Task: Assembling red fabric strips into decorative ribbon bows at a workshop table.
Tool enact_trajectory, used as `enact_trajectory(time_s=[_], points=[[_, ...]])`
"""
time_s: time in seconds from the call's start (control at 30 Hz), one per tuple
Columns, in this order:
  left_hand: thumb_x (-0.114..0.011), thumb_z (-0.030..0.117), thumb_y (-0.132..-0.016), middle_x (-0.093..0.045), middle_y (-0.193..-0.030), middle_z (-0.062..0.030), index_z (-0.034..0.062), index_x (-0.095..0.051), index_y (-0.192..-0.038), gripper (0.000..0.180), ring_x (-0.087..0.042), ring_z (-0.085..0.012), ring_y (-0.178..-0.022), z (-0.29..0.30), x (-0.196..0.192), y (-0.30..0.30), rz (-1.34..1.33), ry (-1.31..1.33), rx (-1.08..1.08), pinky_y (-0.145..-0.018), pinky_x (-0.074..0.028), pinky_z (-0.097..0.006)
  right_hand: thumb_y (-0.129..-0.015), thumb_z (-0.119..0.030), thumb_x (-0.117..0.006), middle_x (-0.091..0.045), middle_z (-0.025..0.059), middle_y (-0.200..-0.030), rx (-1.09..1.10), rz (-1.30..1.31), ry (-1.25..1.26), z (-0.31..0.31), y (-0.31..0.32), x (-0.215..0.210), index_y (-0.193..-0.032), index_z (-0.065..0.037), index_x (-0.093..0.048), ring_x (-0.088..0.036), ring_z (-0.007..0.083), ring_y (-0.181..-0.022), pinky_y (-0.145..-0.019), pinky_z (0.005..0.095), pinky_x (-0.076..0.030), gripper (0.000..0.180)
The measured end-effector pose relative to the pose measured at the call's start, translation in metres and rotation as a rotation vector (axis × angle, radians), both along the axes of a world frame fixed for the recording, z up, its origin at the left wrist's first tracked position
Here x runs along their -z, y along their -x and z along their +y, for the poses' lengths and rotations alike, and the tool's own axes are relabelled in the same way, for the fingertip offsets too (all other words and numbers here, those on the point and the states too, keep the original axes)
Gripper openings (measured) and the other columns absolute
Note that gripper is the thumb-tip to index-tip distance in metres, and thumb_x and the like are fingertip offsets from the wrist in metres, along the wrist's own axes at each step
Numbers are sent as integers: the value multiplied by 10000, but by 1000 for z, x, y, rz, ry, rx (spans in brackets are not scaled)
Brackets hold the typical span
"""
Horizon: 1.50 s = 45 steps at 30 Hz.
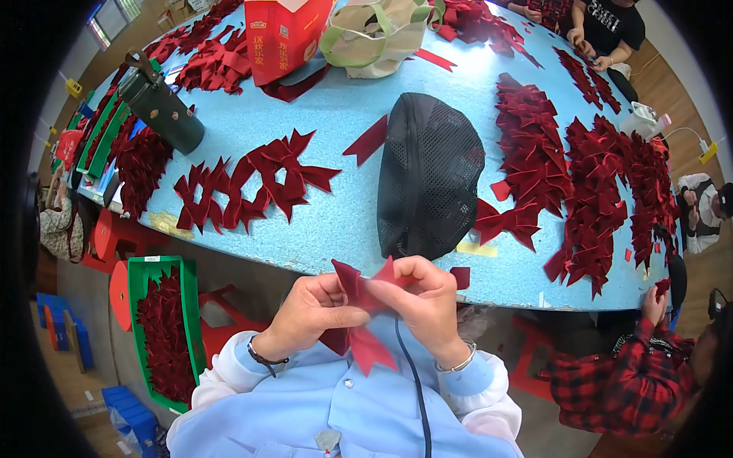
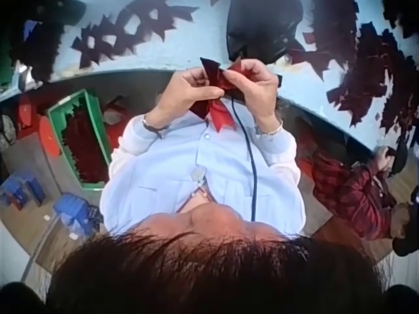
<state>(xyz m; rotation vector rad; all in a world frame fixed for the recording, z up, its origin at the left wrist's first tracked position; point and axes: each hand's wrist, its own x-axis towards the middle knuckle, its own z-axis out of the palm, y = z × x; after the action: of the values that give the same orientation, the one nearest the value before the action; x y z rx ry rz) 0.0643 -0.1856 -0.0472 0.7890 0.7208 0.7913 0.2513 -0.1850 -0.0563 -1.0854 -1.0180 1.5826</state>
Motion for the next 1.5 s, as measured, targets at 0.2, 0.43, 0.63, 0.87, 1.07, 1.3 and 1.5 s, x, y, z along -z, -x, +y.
enact_trajectory(time_s=[0.2,0.43,0.63,0.87,1.07,1.3,1.5], points=[[-677,56,-825,-631,-928,-21,-37,-583,-1094,300,-578,-57,-821,4,1,2,15,30,41,-734,-476,-209,-767,35,-663,-617,97,-961,116,-73,-28,4,-4,1,-982,36,-564,-585,118,-873,-741,246,-485,236],[-669,22,-800,-633,-867,-9,-22,-606,-1049,261,-580,-44,-768,7,-6,-2,58,-2,117,-705,-474,-198,-721,-10,-675,-634,82,-891,-157,-393,-375,13,-3,-16,-1089,42,-558,-600,138,-834,-760,261,-490,390],[-667,8,-784,-634,-831,1,-21,-620,-1010,233,-575,-36,-733,7,-4,-4,123,-35,125,-681,-470,-191,-747,14,-636,-639,86,-846,-91,-600,-610,17,-8,-8,-1001,38,-592,-611,135,-808,-715,257,-492,259],[-677,95,-835,-642,-833,-27,-39,-603,-1054,267,-575,-39,-721,6,-5,-6,118,-89,108,-609,-462,-191,-808,8,-611,-637,90,-777,132,-558,-652,5,-1,-3,-917,38,-607,-611,143,-696,-620,242,-479,114],[-668,147,-850,-638,-763,-20,-17,-630,-993,221,-541,-25,-595,3,-10,-7,158,-13,116,-485,-400,-173,-833,-6,-598,-628,102,-771,59,-567,-705,3,-4,-4,-915,31,-602,-604,162,-653,-572,257,-459,91],[-678,151,-833,-620,-665,-5,-7,-663,-876,165,-497,-23,-488,1,-30,-2,279,-32,153,-393,-343,-176,-841,1,-572,-622,99,-770,157,-722,-841,-6,0,-2,-936,31,-594,-617,177,-681,-571,279,-461,102],[-691,117,-790,-613,-653,8,16,-682,-825,108,-502,-25,-499,-3,-33,4,333,-5,138,-419,-358,-176,-830,10,-565,-628,99,-870,-63,-5,-209,-8,-5,-17,-980,25,-593,-618,174,-833,-703,284,-472,153]])
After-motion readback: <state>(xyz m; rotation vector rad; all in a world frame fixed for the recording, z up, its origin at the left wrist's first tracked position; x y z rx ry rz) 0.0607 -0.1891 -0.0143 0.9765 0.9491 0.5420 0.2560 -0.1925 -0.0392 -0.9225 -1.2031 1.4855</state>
